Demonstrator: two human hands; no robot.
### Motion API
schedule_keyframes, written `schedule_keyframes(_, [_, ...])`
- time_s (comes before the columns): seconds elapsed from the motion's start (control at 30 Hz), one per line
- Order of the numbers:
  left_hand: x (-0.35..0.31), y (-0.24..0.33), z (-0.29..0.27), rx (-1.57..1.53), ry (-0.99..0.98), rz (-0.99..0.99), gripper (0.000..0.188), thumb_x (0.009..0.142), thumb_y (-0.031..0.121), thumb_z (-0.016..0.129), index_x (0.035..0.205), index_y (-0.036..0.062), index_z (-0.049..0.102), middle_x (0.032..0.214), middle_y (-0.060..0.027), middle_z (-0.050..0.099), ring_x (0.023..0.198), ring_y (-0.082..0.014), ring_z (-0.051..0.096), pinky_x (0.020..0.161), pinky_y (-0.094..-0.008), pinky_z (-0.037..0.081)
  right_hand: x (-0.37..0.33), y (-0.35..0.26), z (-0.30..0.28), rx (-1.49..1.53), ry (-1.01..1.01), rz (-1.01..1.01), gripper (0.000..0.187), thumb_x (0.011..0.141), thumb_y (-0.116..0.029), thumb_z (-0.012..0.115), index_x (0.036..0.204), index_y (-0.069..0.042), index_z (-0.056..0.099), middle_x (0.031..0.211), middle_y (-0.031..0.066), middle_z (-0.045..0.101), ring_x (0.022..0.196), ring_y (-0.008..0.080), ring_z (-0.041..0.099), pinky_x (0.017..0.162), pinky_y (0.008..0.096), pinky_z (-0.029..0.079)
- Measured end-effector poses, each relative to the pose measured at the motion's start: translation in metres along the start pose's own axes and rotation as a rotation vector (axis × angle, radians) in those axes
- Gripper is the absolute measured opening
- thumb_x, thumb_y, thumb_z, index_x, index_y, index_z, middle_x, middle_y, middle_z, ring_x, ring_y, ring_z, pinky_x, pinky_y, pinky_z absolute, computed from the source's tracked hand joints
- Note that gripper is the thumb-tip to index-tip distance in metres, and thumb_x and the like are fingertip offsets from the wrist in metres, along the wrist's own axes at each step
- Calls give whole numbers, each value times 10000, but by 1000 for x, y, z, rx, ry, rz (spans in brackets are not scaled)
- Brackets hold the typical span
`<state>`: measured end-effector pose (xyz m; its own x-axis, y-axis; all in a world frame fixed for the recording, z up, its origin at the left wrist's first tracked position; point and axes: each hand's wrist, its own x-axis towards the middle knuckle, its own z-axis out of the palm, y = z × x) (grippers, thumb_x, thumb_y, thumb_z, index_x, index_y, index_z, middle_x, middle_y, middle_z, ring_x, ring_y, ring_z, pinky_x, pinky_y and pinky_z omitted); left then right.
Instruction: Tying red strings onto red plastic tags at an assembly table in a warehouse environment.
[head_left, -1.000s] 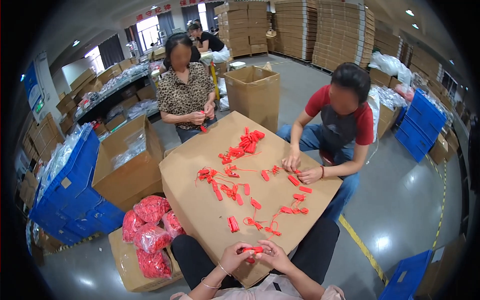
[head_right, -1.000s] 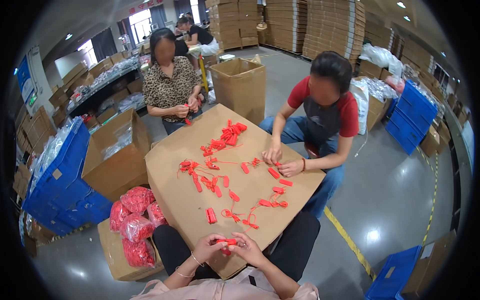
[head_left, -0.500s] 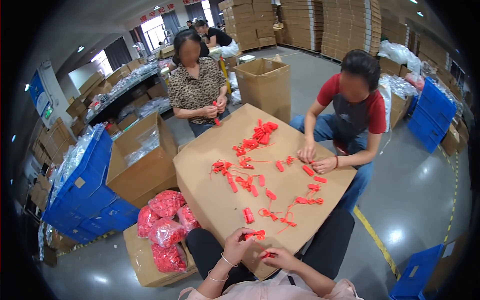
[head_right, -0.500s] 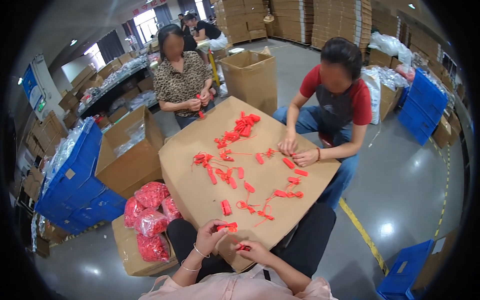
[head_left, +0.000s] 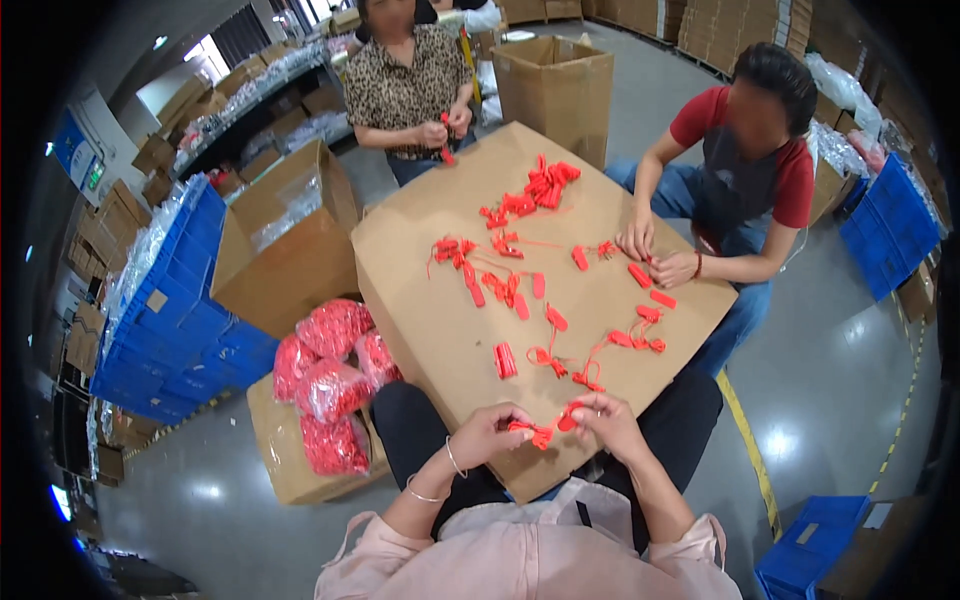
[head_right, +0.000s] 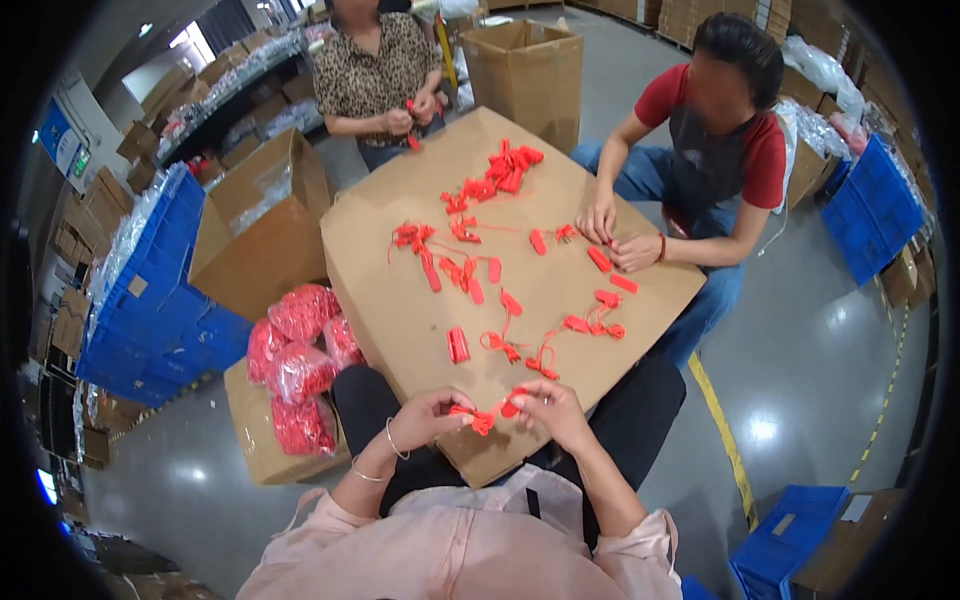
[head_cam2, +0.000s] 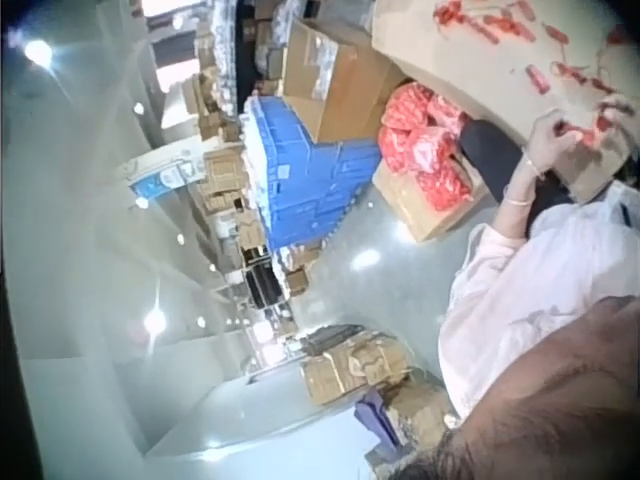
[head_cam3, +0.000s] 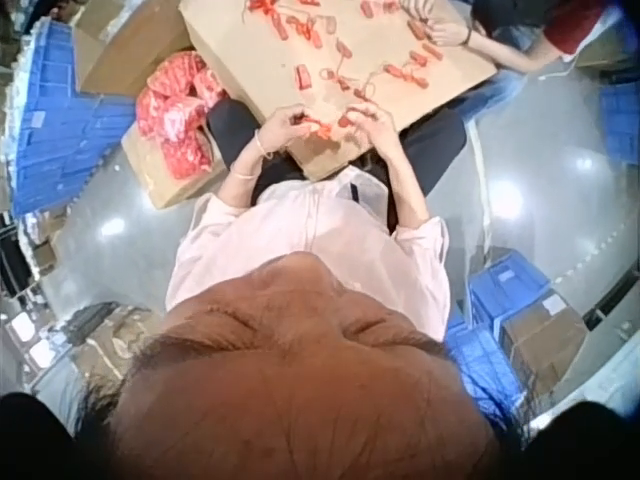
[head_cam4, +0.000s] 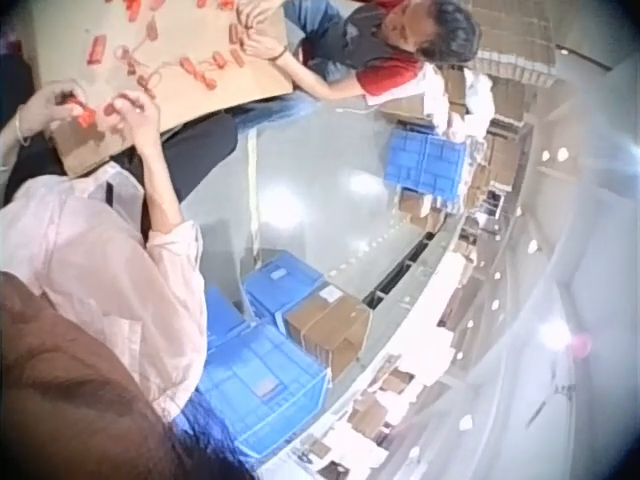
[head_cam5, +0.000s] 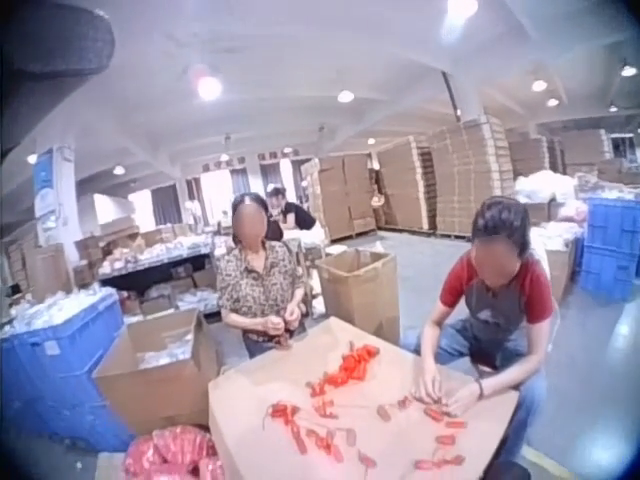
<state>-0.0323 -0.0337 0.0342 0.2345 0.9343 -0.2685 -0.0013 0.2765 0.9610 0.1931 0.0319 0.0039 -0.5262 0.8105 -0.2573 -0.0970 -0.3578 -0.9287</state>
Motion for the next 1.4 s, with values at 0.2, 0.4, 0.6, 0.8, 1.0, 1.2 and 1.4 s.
schedule_keyframes(0.2, [9, -18, 0, 267, 73, 40, 125, 792, 68, 603, 898, 5, 576, 733, 21, 546, 646, -34, 484, 578, -189, 414, 9, -7, 23, -43, -18, -175, 155, 785, -88, 655, 915, -17, 609, 791, -10, 594, 675, 25, 508, 623, 179, 415])
schedule_keyframes(0.4, [-2, -9, 3, 354, 109, 3, 97, 794, 83, 600, 868, 22, 593, 708, 39, 552, 629, -27, 482, 560, -195, 420, 3, -17, 36, -393, -23, -436, 66, 761, -97, 666, 782, -47, 629, 671, 4, 501, 618, 80, 457, 551, 226, 373])
schedule_keyframes(0.6, [-1, -24, 4, 354, 61, 9, 136, 805, 185, 620, 851, 57, 608, 652, -8, 567, 552, -61, 521, 522, -225, 431, -5, -14, 39, -744, -82, -564, 85, 738, -111, 683, 764, -50, 629, 668, 40, 536, 620, 154, 507, 548, 256, 400])
schedule_keyframes(0.8, [-11, -14, 9, 116, -16, 102, 87, 838, 83, 584, 901, 23, 593, 743, -9, 576, 593, -45, 521, 534, -189, 428, 6, 21, 26, -141, -198, -13, 101, 827, -134, 611, 779, -45, 600, 722, -18, 577, 605, 48, 485, 569, 185, 389])
schedule_keyframes(1.0, [7, -35, 1, 80, -46, -35, 114, 847, 92, 577, 931, 14, 579, 744, -24, 593, 581, -56, 537, 531, -188, 436, 3, 50, 28, 204, -115, 242, 151, 870, -226, 558, 838, -80, 576, 729, -12, 586, 586, 39, 505, 555, 171, 407])
schedule_keyframes(1.2, [4, -48, 5, -2, -30, -16, 159, 848, 121, 585, 971, 20, 580, 762, -17, 599, 587, -48, 535, 539, -185, 437, -10, 49, 28, 131, -232, 238, 155, 882, -186, 533, 945, -44, 544, 796, 18, 591, 656, 75, 545, 607, 198, 442])
schedule_keyframes(1.4, [0, -62, 11, -161, -34, 5, 258, 877, 166, 544, 1092, 26, 525, 862, -21, 588, 646, -54, 529, 592, -197, 447, -30, 52, 18, 345, -206, 358, 151, 893, -156, 510, 954, -25, 552, 822, 60, 619, 663, 95, 571, 609, 202, 465])
